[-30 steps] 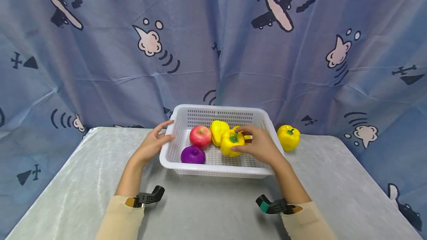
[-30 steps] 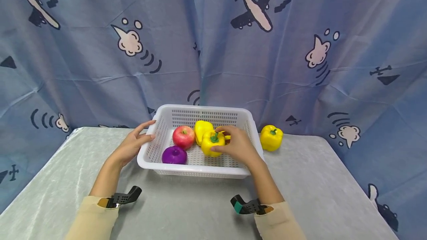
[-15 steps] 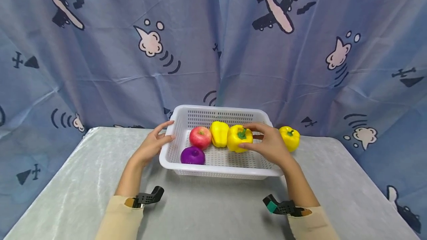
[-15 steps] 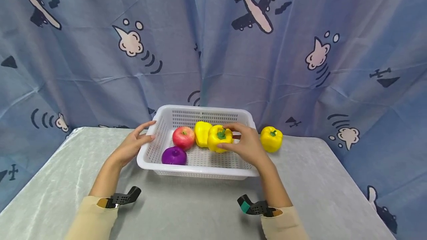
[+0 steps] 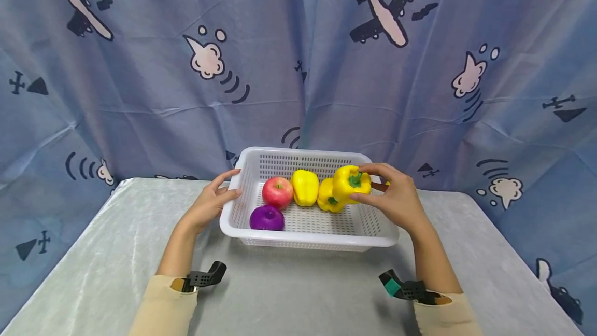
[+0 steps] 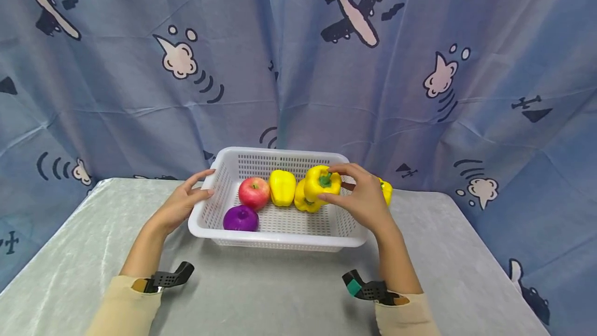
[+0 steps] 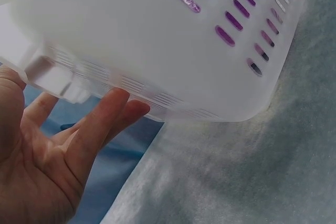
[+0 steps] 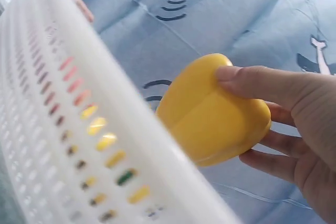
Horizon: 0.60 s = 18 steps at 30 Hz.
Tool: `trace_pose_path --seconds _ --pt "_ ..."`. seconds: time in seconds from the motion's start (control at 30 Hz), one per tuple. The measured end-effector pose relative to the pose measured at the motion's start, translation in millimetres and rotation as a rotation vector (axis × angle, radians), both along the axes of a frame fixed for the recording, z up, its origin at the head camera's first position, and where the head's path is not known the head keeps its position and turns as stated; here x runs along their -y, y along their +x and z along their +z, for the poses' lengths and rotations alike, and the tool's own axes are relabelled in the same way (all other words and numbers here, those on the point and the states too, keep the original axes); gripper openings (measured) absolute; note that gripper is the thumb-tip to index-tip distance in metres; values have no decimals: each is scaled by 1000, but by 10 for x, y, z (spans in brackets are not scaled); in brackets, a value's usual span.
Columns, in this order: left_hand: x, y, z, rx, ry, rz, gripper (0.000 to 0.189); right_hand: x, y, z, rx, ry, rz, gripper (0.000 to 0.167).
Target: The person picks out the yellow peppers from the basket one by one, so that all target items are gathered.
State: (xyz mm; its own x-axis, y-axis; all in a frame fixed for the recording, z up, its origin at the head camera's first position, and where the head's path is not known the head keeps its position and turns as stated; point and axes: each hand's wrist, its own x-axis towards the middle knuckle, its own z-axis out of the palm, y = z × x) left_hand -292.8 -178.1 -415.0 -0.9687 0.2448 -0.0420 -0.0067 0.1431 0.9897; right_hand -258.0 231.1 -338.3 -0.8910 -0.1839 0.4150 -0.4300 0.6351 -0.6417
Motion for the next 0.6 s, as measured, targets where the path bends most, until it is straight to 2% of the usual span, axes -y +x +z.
trace_pose_path --seconds 0.27,0.6 --pt "-8 -3 -8 4 2 5 66 -223 68 85 -33 -31 -130 54" --pt "-3 0 5 6 -2 12 66 -422 91 149 -127 -99 -195 51"
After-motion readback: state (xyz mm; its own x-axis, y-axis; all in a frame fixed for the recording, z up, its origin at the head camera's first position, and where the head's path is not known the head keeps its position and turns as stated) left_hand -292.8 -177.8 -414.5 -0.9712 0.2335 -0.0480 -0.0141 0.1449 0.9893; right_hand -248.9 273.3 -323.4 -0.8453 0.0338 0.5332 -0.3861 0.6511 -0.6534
